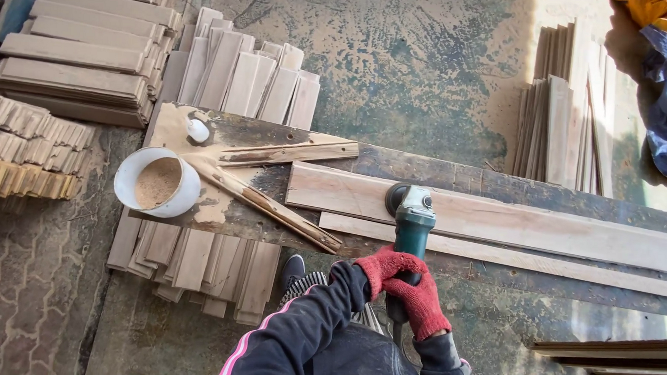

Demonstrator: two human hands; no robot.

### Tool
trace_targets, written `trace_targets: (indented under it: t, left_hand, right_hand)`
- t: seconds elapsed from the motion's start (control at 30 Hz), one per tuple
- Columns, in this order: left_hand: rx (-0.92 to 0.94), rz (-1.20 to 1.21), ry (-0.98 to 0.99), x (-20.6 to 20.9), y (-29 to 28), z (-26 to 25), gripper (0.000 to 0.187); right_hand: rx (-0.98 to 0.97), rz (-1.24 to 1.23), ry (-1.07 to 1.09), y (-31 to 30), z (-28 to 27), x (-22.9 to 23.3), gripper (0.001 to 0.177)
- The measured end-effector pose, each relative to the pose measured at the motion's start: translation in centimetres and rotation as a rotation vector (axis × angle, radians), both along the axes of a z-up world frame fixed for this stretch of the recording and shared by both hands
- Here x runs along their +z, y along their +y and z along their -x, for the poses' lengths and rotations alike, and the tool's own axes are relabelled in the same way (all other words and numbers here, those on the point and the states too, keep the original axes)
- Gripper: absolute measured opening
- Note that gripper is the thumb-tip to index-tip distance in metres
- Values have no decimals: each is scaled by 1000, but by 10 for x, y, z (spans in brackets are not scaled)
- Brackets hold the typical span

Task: Sand a long wooden plank using an electric angle grinder with a sanding disc.

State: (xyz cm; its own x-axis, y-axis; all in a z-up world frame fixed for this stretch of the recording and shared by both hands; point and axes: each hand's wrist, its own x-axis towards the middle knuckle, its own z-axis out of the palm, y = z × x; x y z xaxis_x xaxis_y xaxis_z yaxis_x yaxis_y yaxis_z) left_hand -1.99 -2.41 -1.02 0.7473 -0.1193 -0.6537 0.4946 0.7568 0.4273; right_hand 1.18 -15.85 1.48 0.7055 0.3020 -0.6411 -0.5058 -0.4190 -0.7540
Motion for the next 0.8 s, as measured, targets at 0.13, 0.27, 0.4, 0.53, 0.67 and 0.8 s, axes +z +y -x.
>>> trace_targets:
  t: [0.13, 0.27, 0.4, 0.53, 0.67, 0.8]
  left_hand:
    - [194, 45, -83, -27, 14, 36, 41]
    - [338, 91, 95, -61, 33, 57, 57]
    - [461, 69, 186, -58, 60, 84, 64]
    - [379, -158, 144, -9, 81, 116, 53]
    - [596, 53, 263, -1, 85, 121, 69]
    - [447, 0, 270, -14, 67, 96, 62]
  right_hand:
    - [165, -21, -3, 31, 17, 10, 59]
    - [312, 93, 6, 70, 39, 19, 57]
    - [457, 165, -28, 109, 60, 33, 52]
    - [537, 198, -37, 139, 74, 37, 70]
    - [570, 194, -4, 144, 82, 48, 68]
    - [492, 184, 3, 117, 65, 35, 59]
